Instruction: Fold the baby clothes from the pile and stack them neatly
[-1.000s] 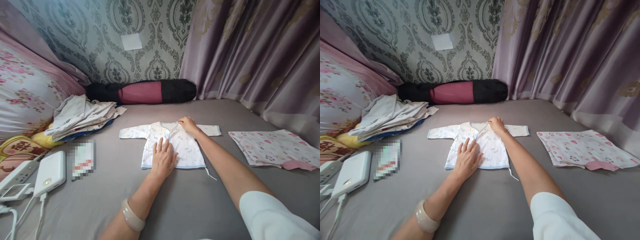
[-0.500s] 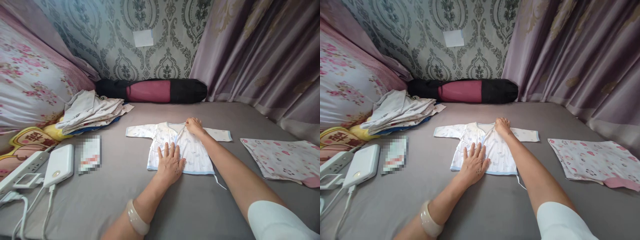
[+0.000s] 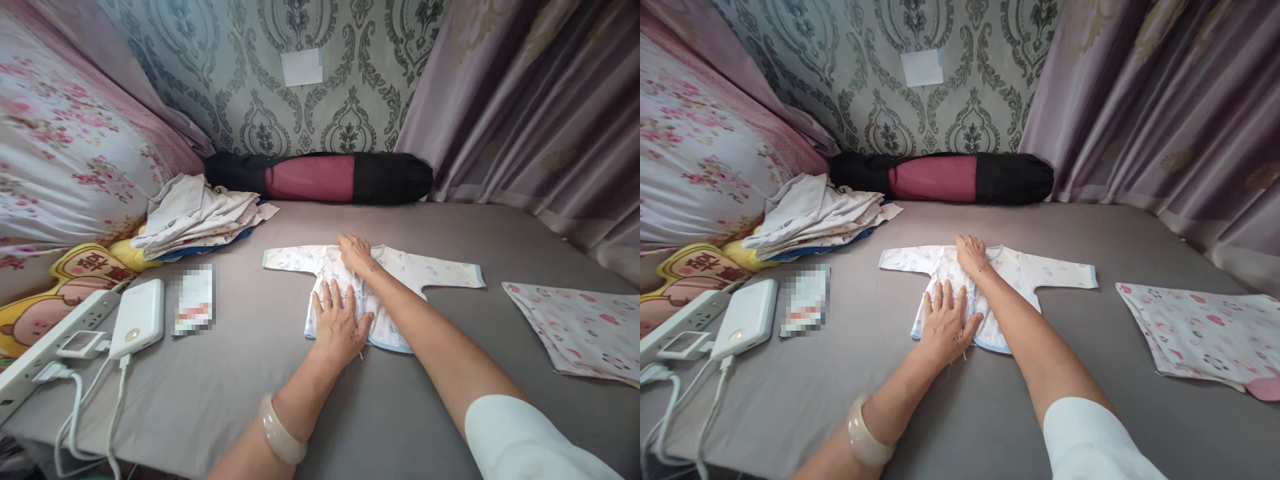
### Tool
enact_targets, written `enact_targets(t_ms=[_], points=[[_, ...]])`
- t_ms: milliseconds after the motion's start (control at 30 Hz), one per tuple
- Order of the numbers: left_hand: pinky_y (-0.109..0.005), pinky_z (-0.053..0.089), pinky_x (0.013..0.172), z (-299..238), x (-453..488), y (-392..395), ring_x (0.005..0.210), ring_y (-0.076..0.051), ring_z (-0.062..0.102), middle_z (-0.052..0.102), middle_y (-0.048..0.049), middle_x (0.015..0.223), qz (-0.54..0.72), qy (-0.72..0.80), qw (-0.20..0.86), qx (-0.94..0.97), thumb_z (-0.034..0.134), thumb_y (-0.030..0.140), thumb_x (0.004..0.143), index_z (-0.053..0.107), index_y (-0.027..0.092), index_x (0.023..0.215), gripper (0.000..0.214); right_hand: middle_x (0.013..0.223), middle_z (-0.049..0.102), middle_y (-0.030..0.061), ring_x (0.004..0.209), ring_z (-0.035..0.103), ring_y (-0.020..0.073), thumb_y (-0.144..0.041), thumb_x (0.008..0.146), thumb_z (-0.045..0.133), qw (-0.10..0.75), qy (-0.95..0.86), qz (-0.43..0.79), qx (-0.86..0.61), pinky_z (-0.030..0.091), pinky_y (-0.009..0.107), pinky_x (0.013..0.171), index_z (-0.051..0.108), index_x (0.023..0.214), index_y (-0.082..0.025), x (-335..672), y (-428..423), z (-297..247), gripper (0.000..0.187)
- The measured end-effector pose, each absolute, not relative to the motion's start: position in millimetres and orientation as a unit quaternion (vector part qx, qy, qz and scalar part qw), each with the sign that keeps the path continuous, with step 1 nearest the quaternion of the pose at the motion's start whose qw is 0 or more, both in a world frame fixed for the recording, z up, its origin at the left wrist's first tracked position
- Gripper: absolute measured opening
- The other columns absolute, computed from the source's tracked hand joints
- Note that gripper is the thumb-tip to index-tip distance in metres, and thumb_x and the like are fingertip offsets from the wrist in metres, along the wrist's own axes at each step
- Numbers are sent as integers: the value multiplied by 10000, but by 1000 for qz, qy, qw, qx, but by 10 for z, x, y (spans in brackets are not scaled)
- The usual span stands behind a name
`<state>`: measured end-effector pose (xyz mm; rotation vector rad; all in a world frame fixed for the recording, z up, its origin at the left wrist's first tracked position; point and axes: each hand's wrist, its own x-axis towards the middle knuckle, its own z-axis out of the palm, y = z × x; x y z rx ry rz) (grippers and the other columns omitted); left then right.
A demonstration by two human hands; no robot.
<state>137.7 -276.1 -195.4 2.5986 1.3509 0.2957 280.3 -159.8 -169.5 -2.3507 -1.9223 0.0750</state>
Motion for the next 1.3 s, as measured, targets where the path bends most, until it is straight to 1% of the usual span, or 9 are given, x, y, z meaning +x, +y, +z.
enact_targets(t_ms=[167,400,567,767,900,1000,1133,1233,1300], points=[[-652,184,1134,-1943,1388,-2763,1450,-432,186,323,-200,1548,98,459,98,877,339,585,932,398,143,1468,697,1213,607,176,1123,578,249,-81,937,336,57,-621,9,-782,373,347,941,542,1243,-144,2697,-1574,-1648,375],[-566,210,1165,-1981,1366,-2728,1447,-382,231,316,-234,1537,115,435,107,887,370,525,939,315,59,1490,724,1113,684,99,1061,627,254,-352,947,477,54,-717,91,-689,449,318,843,587,1147,-207,2189,-1724,-1484,270],[-635,132,1161,-1954,1339,-2739,1419,-398,263,371,-191,1519,95,412,88,902,371,411,943,370,116,1482,615,1069,691,171,1012,657,269,-110,895,441,39,-711,73,-699,463,312,811,568,1142,-99,1965,-1779,-1531,278],[-685,124,1130,-1965,1348,-2737,1397,-418,291,387,-184,1512,68,400,79,911,365,356,938,377,141,1483,586,1122,671,142,1011,646,248,-200,974,361,132,-680,110,-713,476,317,822,539,1169,-137,2026,-1801,-1650,272],[-632,142,1153,-1954,1360,-2721,1444,-386,229,336,-219,1534,72,435,101,892,366,421,935,319,74,1493,658,1227,633,101,1115,587,173,-191,981,352,234,-682,162,-673,441,256,918,509,1242,-154,2210,-2012,-1660,307],[-586,162,1169,-1913,1365,-2729,1472,-362,171,267,-218,1567,81,456,118,879,414,420,915,276,52,1501,705,1263,600,120,1175,541,156,-134,965,300,289,-655,110,-690,406,246,983,506,1261,-117,2455,-2317,-1672,361],[-551,116,1194,-1880,1377,-2774,1497,-305,77,164,-130,1615,105,405,92,903,368,404,955,279,137,1518,629,1358,530,183,1276,466,232,-176,961,311,218,-622,39,-752,353,365,1067,496,1308,-83,2843,-2792,-1795,404],[-578,118,1188,-1889,1398,-2807,1493,-310,104,211,-103,1606,65,375,89,920,272,475,984,314,171,1511,610,1539,327,200,1434,259,307,-332,991,319,135,-612,29,-779,214,498,1149,394,1434,-67,3039,-3071,-1931,521],[-596,135,1178,-1906,1406,-2820,1487,-319,132,242,-106,1595,33,373,91,923,225,507,986,305,170,1516,632,1582,237,191,1469,170,311,-410,1002,286,98,-615,36,-781,142,514,1175,332,1489,-67,3085,-3209,-1992,597]])
